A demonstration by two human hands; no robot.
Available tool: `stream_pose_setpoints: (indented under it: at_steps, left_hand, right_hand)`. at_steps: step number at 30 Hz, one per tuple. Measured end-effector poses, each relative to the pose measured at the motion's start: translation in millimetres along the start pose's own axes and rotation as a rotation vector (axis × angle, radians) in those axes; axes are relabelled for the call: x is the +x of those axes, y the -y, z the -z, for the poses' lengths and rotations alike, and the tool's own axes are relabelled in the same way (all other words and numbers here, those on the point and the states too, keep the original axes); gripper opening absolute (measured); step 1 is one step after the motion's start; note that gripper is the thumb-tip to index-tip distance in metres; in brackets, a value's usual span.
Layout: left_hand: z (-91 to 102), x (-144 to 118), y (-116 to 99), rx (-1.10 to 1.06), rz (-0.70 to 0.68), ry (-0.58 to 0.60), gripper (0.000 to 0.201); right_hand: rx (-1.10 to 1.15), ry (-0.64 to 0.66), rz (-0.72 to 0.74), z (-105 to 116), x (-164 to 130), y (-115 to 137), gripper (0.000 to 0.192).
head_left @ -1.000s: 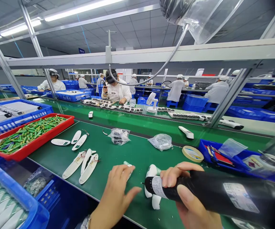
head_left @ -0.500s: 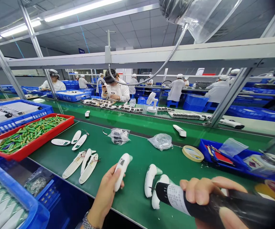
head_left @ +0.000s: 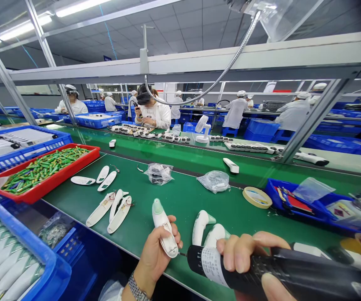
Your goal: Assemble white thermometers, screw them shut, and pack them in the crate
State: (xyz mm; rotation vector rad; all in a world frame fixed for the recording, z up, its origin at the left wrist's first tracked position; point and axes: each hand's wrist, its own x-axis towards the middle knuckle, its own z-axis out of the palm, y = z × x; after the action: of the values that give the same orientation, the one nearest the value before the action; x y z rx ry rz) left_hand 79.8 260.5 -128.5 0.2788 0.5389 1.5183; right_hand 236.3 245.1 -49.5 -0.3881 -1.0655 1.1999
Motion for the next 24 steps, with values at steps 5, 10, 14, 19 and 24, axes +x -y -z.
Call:
stream_pose_setpoints:
  at_steps: [5, 10, 14, 19, 24]
  left_hand:
    - [3.4, 5.0, 6.9, 0.081, -0.072, -0.129, 0.019]
    - [2.5, 4.7, 11.0, 0.175, -0.092, -0.155, 0.026]
    - [0.5, 3.8, 9.5, 0.171, -0.083, -0.141, 0.028]
    - [3.3, 6.8, 9.4, 0.152, -0.062, -0.152, 0.033]
    - [4.7, 7.3, 10.5, 0.161, -0.051, -0.158, 0.035]
  right_hand:
    - [-0.045, 0.087, -0.017, -3.6, -1.3, -5.4, 0.022]
    - [-0.120, 0.097, -0.025, -8.8, -3.1, -13.9, 0.022]
    - [-0.154, 0.095, -0.039, -8.8, -3.2, -21.8, 0.021]
    - [-0.147, 0.106, -0.058, -7.9, -2.9, -28.3, 0.021]
    - [-0.128, 0.108, -0.084, -12.8, -1.4, -29.8, 0.023]
